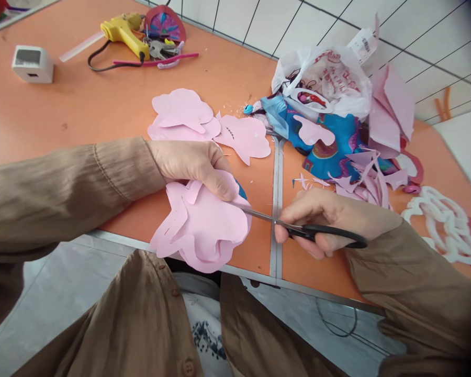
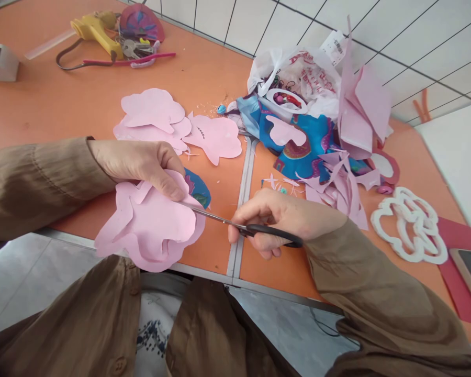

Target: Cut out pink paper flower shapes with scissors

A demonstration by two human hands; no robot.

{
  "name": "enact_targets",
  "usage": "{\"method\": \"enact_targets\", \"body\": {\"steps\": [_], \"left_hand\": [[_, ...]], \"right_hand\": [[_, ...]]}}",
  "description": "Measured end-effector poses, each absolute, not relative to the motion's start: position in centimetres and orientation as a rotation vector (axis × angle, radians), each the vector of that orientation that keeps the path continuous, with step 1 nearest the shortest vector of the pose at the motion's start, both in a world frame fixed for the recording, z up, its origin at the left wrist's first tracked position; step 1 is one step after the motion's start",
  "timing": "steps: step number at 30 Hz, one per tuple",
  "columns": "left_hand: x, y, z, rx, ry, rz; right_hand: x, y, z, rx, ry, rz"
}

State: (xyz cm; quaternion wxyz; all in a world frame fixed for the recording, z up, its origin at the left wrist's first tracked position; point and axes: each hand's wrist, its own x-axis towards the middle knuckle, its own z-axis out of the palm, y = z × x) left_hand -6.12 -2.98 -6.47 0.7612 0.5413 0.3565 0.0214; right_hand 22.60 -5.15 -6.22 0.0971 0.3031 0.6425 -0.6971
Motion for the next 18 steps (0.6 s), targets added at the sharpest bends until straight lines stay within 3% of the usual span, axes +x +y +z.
{"method": "enact_targets", "body": {"steps": [18], "left_hand": [[-6.0, -3.0, -6.2, 1.157, 0.747, -0.008]], "right_hand": [[21.3, -5.4, -5.4, 1.021, 1.851, -1.951]]}}
